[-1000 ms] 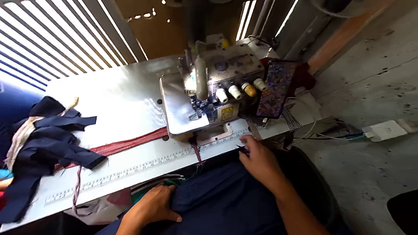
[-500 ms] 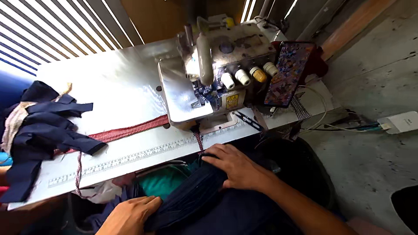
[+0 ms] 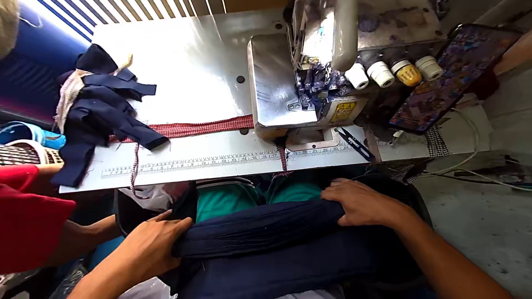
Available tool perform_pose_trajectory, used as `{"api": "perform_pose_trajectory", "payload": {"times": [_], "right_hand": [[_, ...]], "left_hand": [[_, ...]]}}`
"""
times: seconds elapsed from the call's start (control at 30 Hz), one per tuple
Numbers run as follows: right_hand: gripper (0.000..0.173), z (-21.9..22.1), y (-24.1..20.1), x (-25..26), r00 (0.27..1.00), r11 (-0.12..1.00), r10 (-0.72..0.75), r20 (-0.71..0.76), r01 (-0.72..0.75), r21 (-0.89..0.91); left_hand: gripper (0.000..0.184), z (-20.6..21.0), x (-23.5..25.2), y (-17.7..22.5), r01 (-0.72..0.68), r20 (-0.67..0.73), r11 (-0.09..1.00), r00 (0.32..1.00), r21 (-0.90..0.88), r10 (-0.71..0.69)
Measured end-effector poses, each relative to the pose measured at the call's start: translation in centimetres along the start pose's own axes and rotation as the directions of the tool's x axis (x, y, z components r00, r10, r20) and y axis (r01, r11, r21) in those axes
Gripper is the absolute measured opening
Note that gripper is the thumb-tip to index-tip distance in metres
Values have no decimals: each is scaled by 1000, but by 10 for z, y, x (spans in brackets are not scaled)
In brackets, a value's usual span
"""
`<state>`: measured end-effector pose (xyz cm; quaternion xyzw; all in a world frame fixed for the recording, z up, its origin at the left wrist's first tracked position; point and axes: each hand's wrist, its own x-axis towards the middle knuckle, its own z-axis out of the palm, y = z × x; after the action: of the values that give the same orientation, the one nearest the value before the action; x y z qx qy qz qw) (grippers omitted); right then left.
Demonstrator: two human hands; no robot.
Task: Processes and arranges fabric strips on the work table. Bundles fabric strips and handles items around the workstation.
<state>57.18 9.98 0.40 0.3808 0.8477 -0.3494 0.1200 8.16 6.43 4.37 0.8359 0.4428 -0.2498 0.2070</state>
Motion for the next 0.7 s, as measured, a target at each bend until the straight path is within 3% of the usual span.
{"api": "perform_pose_trajectory", "payload": {"times": [0.1,0.17,0.27,0.33,0.4,0.43,0.5,0.57,0.6,0.63,0.7], "right_hand": [[35,1,-16,-30,951,986,-33,-306,-19,-167],[25,7,-30,-51,849,956,-72,-523,-91,-279],[24,36,-48,-81,706,896,-95,-702,-246,-370],[27,80,-44,-92,602,882,-136,-787,-288,-372],[26,136,-32,-91,546,902,-56,-836,-330,-276],[24,161,-26,-87,563,912,23,-826,-350,-214],[30,183,-19,-77,689,942,183,-701,-327,-75],[56,157,-17,-79,831,943,328,-449,-313,109],[63,131,-16,-85,884,922,378,-275,-332,201],[65,99,-14,-93,920,903,375,-114,-334,270],[61,40,-16,-101,953,917,303,1,-292,272]], "left_hand": [[45,21,-25,-16,-58,-380,998,923,16,60],[50,26,-53,-13,0,-438,1000,899,-20,-9],[48,54,-95,9,170,-489,985,858,-23,-159],[37,86,-116,32,239,-547,968,802,-74,-239],[32,119,-120,61,286,-523,941,782,-182,-339],[33,137,-116,77,317,-459,916,795,-245,-398],[43,166,-100,98,363,-264,872,851,-327,-453],[52,154,-89,90,383,81,832,920,-402,-384],[53,134,-90,75,390,234,807,920,-443,-316],[53,109,-95,58,381,298,791,918,-479,-262],[52,50,-95,37,306,186,839,951,-450,-246]]}}
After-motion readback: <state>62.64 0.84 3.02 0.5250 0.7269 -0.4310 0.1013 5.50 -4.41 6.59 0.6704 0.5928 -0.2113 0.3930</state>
